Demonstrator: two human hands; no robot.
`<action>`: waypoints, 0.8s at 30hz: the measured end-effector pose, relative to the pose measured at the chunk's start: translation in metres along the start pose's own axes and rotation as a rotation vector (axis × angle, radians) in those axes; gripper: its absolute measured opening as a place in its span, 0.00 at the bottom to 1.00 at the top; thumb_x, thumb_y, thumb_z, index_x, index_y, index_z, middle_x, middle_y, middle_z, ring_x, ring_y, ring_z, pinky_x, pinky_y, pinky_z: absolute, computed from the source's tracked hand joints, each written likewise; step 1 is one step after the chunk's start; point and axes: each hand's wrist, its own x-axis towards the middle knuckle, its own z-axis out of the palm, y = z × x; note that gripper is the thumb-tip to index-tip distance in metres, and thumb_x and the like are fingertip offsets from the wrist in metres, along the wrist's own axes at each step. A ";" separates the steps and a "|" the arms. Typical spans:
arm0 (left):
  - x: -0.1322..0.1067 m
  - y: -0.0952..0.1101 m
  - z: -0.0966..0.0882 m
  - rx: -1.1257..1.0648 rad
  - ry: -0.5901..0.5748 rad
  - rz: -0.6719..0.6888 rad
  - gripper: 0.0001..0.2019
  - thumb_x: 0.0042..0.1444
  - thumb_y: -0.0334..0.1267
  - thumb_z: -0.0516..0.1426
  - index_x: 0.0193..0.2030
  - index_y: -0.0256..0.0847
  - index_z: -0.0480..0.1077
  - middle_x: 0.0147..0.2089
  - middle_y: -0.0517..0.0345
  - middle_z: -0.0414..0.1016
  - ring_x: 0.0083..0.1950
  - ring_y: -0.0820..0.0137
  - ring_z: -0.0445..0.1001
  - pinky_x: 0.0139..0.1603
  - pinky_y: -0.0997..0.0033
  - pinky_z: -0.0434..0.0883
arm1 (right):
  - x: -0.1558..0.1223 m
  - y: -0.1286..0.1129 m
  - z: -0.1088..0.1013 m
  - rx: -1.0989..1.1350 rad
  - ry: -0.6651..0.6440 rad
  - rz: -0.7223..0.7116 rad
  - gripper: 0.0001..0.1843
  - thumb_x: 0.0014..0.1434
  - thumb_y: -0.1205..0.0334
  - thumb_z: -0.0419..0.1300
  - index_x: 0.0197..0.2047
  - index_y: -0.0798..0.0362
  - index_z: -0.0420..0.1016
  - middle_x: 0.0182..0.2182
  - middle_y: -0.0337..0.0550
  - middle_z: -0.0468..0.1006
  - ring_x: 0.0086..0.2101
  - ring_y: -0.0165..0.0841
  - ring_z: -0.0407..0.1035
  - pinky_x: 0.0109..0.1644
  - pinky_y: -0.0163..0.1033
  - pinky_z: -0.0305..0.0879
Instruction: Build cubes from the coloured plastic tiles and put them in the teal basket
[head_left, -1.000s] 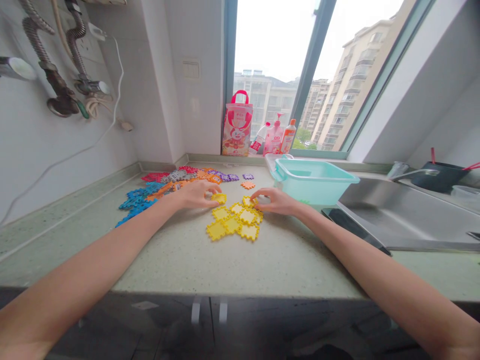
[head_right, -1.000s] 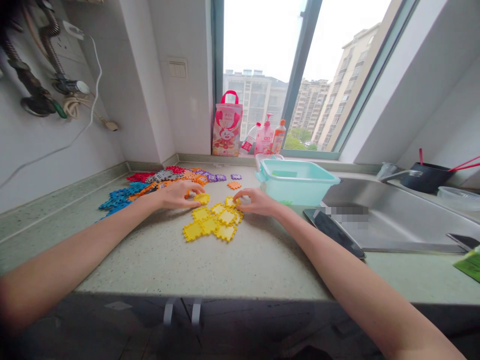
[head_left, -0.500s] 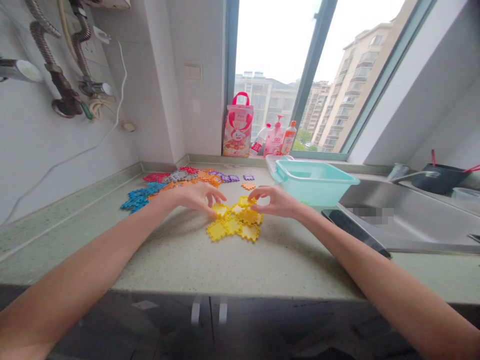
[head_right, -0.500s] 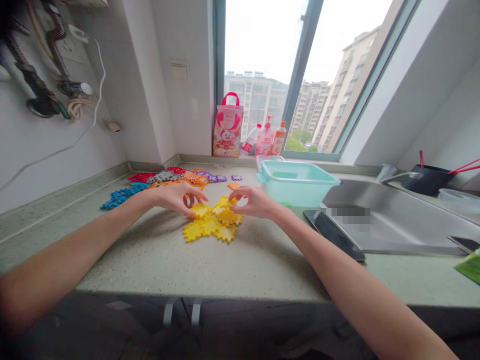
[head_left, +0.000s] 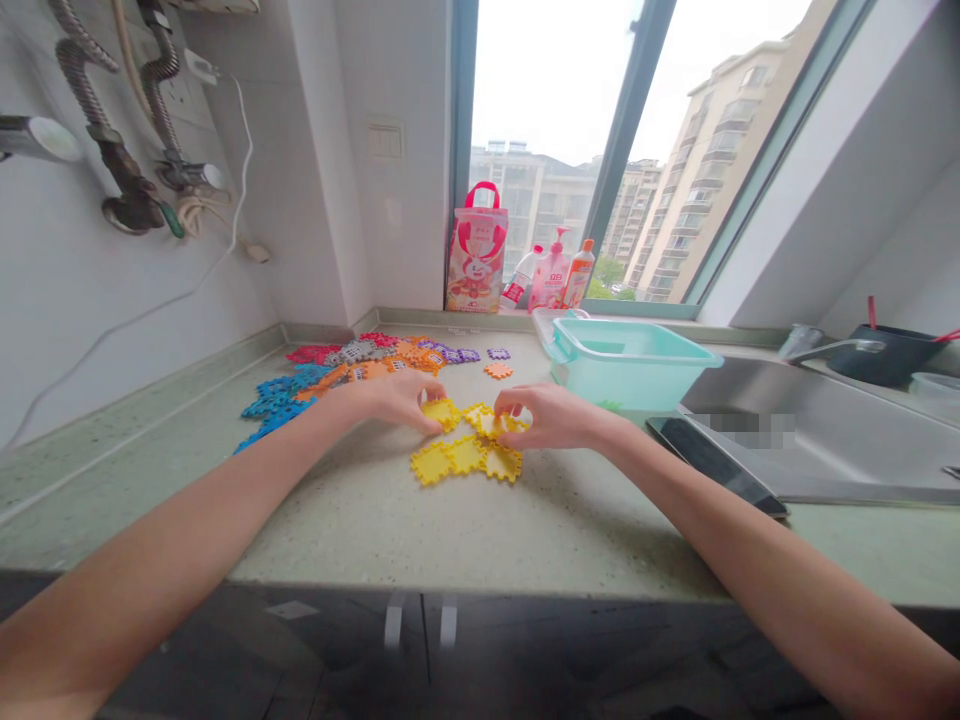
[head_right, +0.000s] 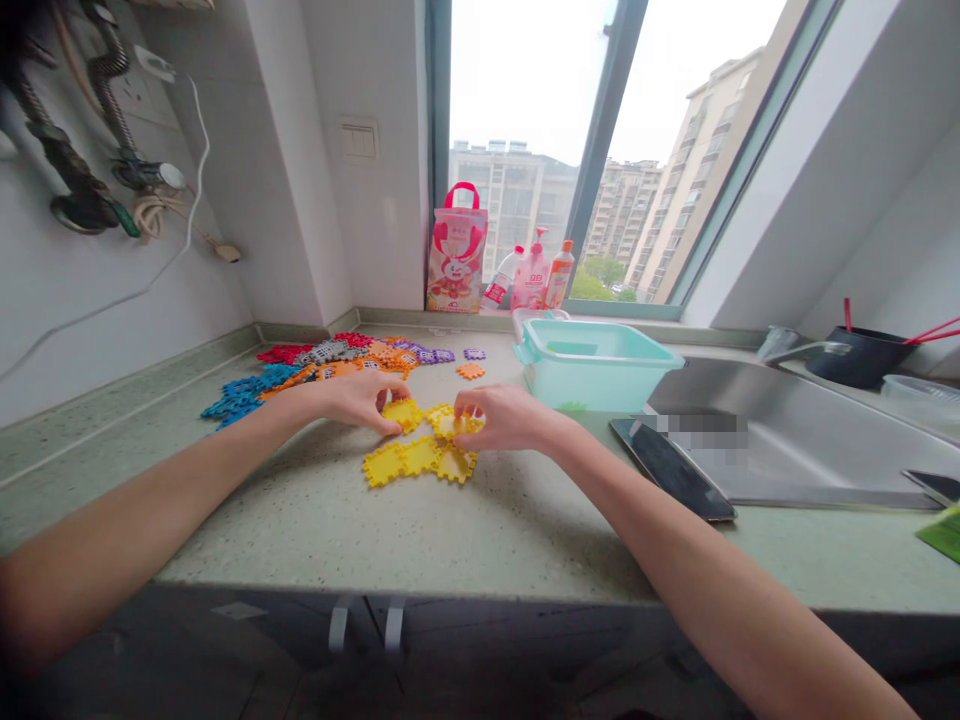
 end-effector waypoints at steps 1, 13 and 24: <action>0.001 -0.002 0.000 0.028 0.029 -0.014 0.26 0.49 0.59 0.65 0.49 0.45 0.80 0.43 0.56 0.82 0.40 0.62 0.78 0.37 0.69 0.68 | 0.000 0.001 0.001 -0.008 0.011 -0.003 0.13 0.57 0.55 0.70 0.45 0.47 0.81 0.41 0.43 0.85 0.39 0.39 0.78 0.43 0.40 0.69; -0.002 0.000 -0.005 0.036 0.117 0.108 0.28 0.51 0.56 0.66 0.57 0.45 0.79 0.55 0.52 0.81 0.53 0.59 0.78 0.54 0.65 0.70 | 0.000 -0.003 -0.006 -0.102 0.103 0.002 0.10 0.62 0.53 0.66 0.44 0.49 0.80 0.42 0.46 0.84 0.40 0.40 0.77 0.44 0.41 0.67; 0.003 -0.008 0.002 -0.084 0.056 0.019 0.29 0.50 0.54 0.67 0.57 0.45 0.78 0.50 0.54 0.83 0.45 0.63 0.79 0.44 0.69 0.71 | 0.000 -0.004 0.004 -0.120 0.024 0.082 0.14 0.58 0.51 0.68 0.44 0.49 0.78 0.43 0.46 0.84 0.42 0.42 0.78 0.43 0.40 0.66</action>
